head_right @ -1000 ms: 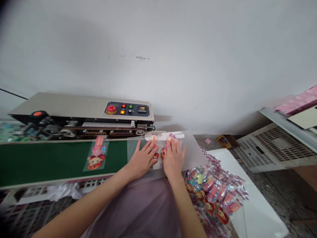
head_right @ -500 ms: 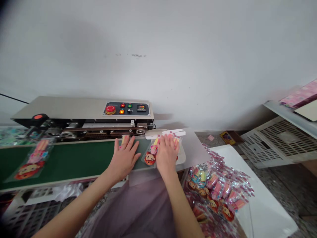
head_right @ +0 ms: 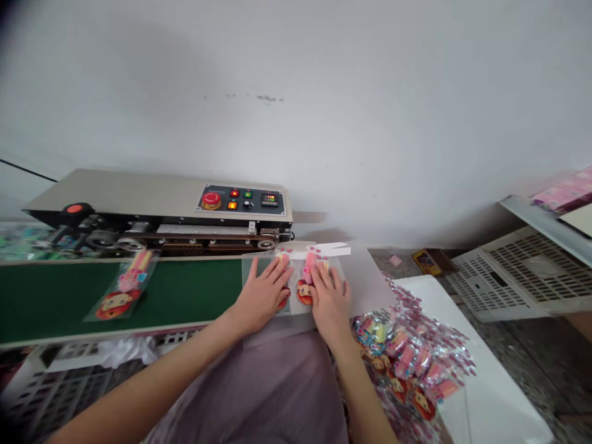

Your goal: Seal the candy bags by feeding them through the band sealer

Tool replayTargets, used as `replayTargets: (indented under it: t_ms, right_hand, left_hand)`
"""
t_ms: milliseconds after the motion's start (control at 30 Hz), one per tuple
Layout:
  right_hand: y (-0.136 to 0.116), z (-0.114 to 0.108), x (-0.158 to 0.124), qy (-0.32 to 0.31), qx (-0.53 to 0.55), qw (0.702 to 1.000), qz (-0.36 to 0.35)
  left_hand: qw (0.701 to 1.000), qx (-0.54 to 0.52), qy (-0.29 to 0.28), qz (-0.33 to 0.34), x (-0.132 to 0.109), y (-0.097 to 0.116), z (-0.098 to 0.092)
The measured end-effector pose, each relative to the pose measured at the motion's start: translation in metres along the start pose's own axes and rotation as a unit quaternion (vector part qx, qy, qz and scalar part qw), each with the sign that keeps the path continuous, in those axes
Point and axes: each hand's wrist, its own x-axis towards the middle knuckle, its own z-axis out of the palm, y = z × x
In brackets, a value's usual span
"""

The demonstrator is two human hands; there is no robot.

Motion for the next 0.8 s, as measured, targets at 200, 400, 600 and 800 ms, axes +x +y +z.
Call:
replayTargets:
  t_ms: [200,400,600,800]
  right_hand:
    - [-0.016,-0.004,0.002,-0.010,0.043,0.997,-0.067]
    - [-0.032,-0.012,0.007,-0.020,0.054,0.994,-0.091]
    - [-0.027,-0.004,0.007,0.020,0.020,1.000,-0.006]
    - [-0.022,-0.010,0.019,0.041,0.033,0.998,-0.019]
  left_hand:
    - [0.997,0.007,0.020,-0.075,-0.002,0.004,0.001]
    - [0.995,0.032,0.016,-0.088,-0.017,-0.019,-0.008]
    - [0.994,0.020,0.012,-0.111,-0.009,-0.011,-0.025]
    - [1.000,-0.022,-0.006,0.003,0.010,0.012,-0.002]
